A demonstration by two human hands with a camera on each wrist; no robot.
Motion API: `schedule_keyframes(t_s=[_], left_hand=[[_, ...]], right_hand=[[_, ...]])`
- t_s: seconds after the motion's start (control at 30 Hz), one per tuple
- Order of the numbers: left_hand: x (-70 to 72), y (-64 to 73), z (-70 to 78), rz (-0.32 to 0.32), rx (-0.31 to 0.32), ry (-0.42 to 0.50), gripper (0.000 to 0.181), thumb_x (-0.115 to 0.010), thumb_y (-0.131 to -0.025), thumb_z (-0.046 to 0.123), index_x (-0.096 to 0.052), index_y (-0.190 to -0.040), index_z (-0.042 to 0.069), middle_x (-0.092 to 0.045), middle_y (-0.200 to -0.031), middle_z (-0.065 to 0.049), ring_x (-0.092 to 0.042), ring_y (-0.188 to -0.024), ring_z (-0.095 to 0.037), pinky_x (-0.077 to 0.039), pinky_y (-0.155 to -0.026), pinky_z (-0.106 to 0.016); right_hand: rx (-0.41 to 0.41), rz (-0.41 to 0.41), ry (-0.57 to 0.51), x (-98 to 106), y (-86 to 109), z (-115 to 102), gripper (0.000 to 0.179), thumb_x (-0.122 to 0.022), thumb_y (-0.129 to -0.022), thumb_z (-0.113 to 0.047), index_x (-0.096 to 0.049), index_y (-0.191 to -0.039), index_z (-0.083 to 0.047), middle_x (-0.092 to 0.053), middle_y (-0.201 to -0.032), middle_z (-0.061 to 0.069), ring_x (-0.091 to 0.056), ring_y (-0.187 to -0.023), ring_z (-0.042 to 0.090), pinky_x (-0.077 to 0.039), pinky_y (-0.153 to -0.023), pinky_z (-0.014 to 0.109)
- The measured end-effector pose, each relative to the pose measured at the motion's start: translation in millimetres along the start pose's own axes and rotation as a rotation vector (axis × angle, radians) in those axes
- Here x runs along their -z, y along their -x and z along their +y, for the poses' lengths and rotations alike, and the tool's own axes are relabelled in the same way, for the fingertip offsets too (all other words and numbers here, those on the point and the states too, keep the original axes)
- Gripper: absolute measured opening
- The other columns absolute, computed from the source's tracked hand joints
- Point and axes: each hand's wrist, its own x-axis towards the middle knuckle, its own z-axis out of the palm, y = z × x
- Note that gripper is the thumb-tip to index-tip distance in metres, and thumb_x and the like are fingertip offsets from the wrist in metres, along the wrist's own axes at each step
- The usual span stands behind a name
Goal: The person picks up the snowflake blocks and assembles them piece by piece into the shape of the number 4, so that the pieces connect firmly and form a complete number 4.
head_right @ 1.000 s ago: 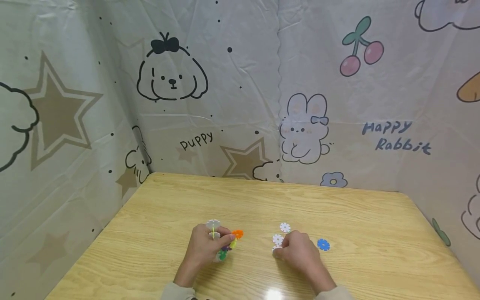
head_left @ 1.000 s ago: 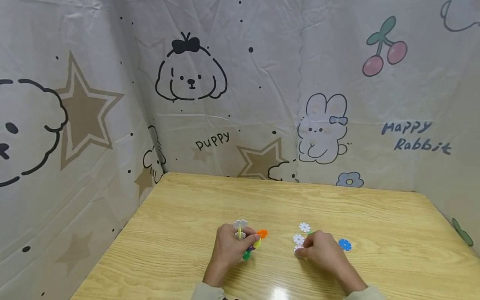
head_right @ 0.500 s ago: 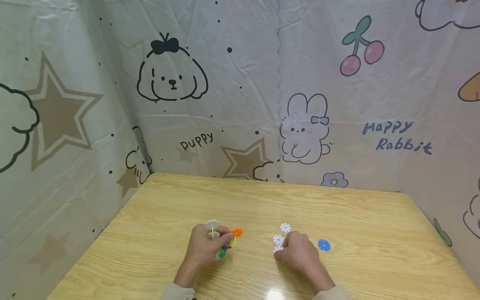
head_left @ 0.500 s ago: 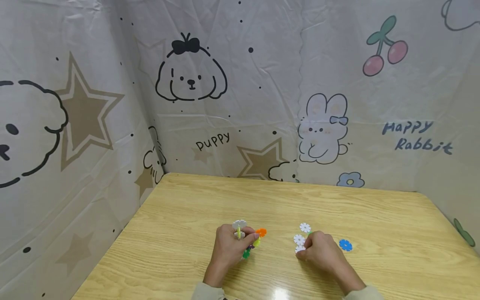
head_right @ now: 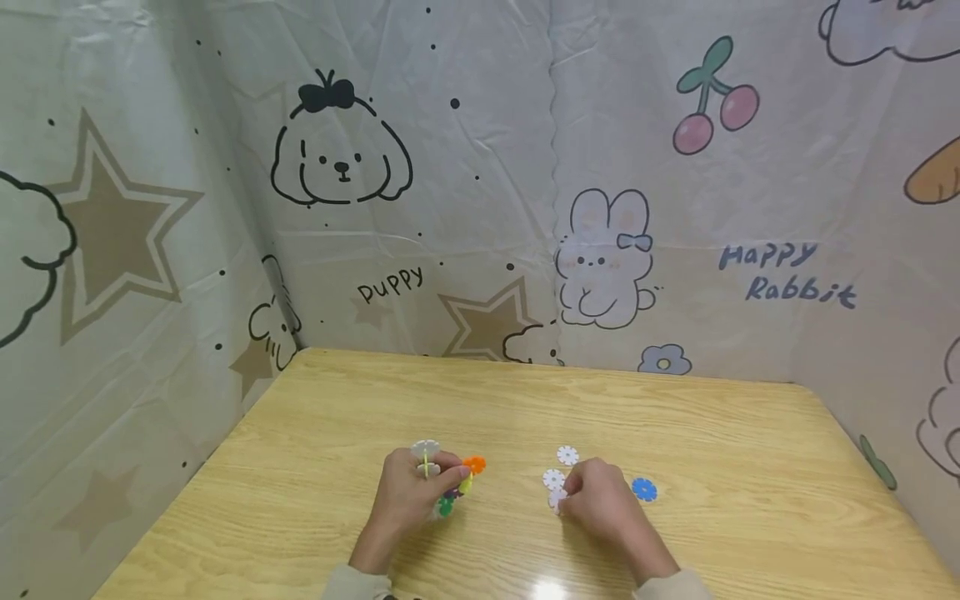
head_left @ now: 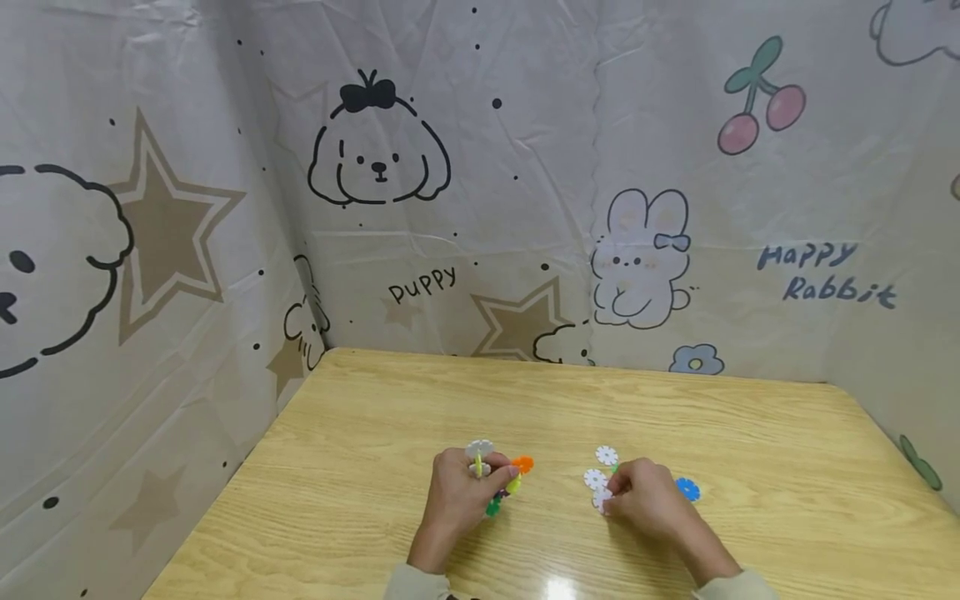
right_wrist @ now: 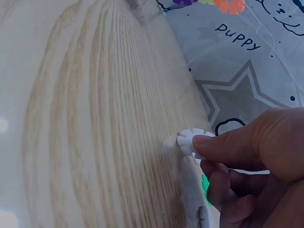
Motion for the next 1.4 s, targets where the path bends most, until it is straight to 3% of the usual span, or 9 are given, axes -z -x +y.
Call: schedule_keyframes(t_s=[0.5,0.9,1.4], left_hand=[[-3.3,-2.5,0.3,-0.013,-0.031,-0.04,0.007,-0.08,-0.084,0.01,-0.078,-0.079,0.005,-0.073,-0.08,0.001,-0.066,-0.066,-0.01,-0.054,-0.063,-0.026],[-7.6,-2.2,2.1,-0.046,0.006,-0.021,0.009,-0.08,-0.084,0.007,-0.076,-0.077,0.002,-0.07,-0.066,0.0,-0.069,-0.058,-0.025,-0.053,-0.052,-0.023],[-11.4,-3.0,2.0,-0.067,-0.031,0.014,0.01,-0.08,-0.085,0.006,-0.076,-0.077,0.001,-0.071,-0.069,-0.001,-0.069,-0.058,-0.024,-0.055,-0.053,-0.026]], right_hand=[[-0.009,-0.015,-0.069,11.2,-0.8,-11.6,0.024,-0.074,-0.089,-0.01,-0.064,-0.067,-0.01,-0.052,-0.06,-0.004,-0.045,-0.059,0.014,-0.036,-0.054,0.027],[-0.042,0.032,-0.188,17.0,-0.6,-28.8,0.01,-0.073,-0.089,-0.012,-0.073,-0.08,-0.008,-0.063,-0.072,0.0,-0.048,-0.066,0.016,-0.039,-0.055,0.03],[-0.012,0.055,-0.309,18.1,-4.4,-54.6,0.012,-0.071,-0.091,-0.012,-0.074,-0.082,-0.006,-0.064,-0.072,0.004,-0.054,-0.063,0.017,-0.042,-0.052,0.029]])
